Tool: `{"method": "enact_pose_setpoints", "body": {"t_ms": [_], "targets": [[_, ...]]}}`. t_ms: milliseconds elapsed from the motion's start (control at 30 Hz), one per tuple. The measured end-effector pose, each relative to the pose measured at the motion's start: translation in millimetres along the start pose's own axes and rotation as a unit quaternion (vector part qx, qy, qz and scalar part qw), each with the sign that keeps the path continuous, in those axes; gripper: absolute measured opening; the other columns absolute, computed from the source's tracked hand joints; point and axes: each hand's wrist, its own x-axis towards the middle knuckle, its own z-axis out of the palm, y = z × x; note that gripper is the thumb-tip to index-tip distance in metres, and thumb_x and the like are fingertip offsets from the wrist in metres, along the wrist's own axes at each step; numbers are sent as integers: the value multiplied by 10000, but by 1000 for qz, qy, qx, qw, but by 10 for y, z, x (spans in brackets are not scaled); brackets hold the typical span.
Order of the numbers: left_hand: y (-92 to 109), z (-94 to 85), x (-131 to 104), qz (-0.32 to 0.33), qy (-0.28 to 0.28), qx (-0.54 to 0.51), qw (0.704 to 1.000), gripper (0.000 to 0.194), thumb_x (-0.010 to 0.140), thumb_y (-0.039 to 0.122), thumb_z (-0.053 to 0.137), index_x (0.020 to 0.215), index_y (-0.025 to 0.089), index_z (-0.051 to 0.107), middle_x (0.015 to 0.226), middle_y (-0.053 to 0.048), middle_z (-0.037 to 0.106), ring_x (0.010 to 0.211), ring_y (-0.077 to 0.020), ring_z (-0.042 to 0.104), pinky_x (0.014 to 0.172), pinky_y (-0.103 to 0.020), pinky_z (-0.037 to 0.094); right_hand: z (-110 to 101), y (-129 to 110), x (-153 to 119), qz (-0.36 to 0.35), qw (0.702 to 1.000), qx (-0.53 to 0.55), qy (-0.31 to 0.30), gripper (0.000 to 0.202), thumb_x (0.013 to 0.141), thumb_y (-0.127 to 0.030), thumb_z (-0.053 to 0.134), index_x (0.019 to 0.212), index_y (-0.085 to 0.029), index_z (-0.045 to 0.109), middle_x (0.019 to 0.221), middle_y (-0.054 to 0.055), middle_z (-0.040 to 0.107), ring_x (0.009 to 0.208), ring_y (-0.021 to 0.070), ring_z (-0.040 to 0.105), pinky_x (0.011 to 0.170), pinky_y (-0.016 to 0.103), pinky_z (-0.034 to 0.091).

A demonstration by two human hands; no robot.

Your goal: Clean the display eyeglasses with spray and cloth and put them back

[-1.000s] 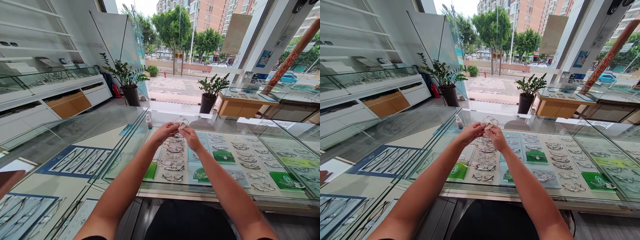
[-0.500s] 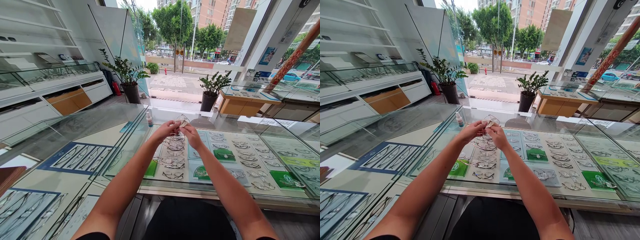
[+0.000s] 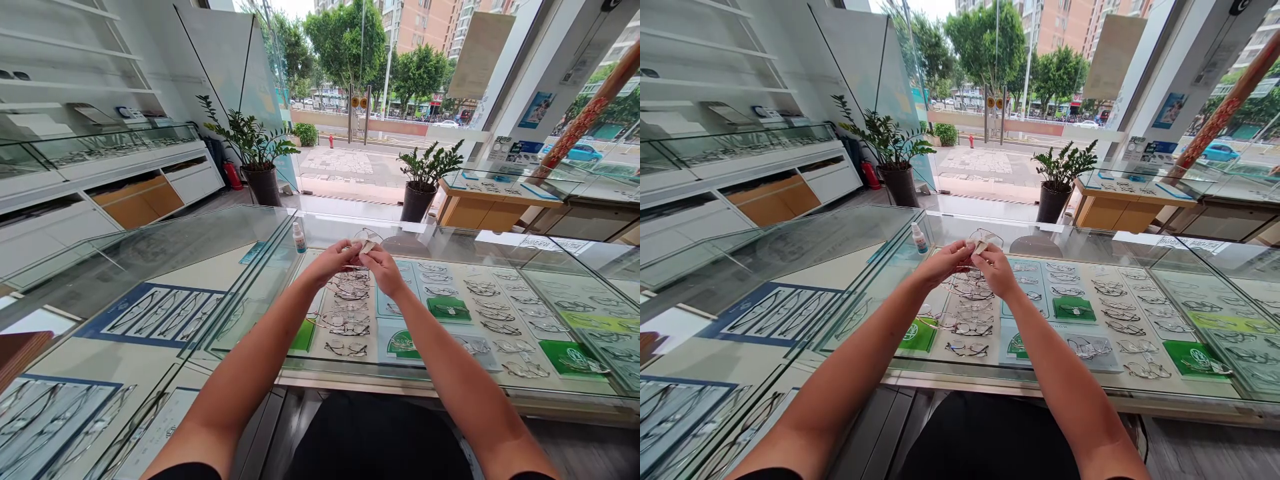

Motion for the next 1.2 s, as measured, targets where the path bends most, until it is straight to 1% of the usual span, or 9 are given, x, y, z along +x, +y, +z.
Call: {"method": "enact_pose_setpoints", "body": {"t_ms": [100, 300, 533, 667, 800, 900, 1000, 1067, 1200], "targets": [[-4, 8, 8, -17, 11, 15, 1000, 657, 729, 679, 918, 1123, 200, 698, 943, -32, 723, 849, -144, 662, 821, -292, 484, -1, 4, 2, -18, 1000, -24, 5, 397, 1017, -556, 620, 902, -250, 846, 1206, 105, 707, 1281, 315, 576, 1176, 478, 412], [-14, 38, 26, 33, 0, -12, 999, 630, 713, 628, 948, 1093, 187, 707, 888, -20, 706, 802, -132, 628, 778, -277, 471, -3, 1, 6, -24, 999, -42, 16, 366, 1016, -547, 634, 909, -263, 840, 1229, 100, 727, 1274, 322, 566, 1197, 508, 377], [-13, 122, 19, 67, 7, -33, 997, 628, 738, 562, 953, 1159, 164, 711, 954, -55, 775, 886, -160, 683, 890, -314, 503, 5, 11, 7, -28, 997, -58, 30, 345, 1023, -493, 639, 893, -249, 846, 1261, 102, 733, 1277, 326, 552, 1170, 499, 383], [-24, 106, 49, 97, 23, -57, 993, 658, 723, 491, 983, 1219, 163, 703, 1007, -71, 799, 879, -168, 696, 848, -310, 510, 24, 39, -2, -20, 997, -70, 37, 293, 1016, -444, 641, 970, -257, 861, 1269, 89, 753, 1246, 323, 567, 1143, 497, 403], [-38, 65, 80, 117, 28, -63, 991, 658, 712, 433, 998, 1244, 160, 723, 983, -70, 805, 811, -154, 675, 765, -288, 492, 41, 52, -11, -17, 998, -62, 24, 286, 1003, -439, 656, 1038, -249, 866, 1292, 93, 770, 1270, 331, 589, 1142, 487, 417], [-32, 72, 77, 128, 15, -48, 990, 564, 745, 450, 973, 1176, 151, 766, 928, -59, 784, 763, -133, 634, 728, -271, 472, 45, 59, -1, -22, 999, -38, 25, 333, 1009, -481, 642, 1027, -238, 869, 1264, 100, 776, 1271, 328, 608, 1138, 465, 439], [-14, 98, 66, 145, -3, -37, 989, 474, 784, 498, 938, 1054, 139, 786, 890, -54, 753, 753, -128, 601, 727, -271, 465, 45, 69, 17, -15, 1000, -1, 15, 443, 1040, -555, 568, 1002, -231, 868, 1131, 97, 785, 1188, 309, 647, 1102, 444, 471], [-3, 109, 60, 155, -7, -36, 987, 455, 804, 525, 918, 996, 136, 782, 871, -50, 735, 751, -128, 588, 733, -275, 463, 48, 73, 24, -3, 1000, 22, 5, 488, 1044, -590, 545, 981, -225, 862, 1054, 88, 777, 1123, 297, 658, 1069, 430, 485], [-1, 108, 61, 173, -3, -35, 984, 440, 832, 548, 893, 920, 137, 762, 813, -25, 679, 714, -119, 546, 714, -275, 449, 61, 62, 17, 28, 999, 42, -6, 493, 1005, -634, 590, 953, -211, 839, 953, 69, 747, 1029, 279, 642, 991, 399, 501]]}}
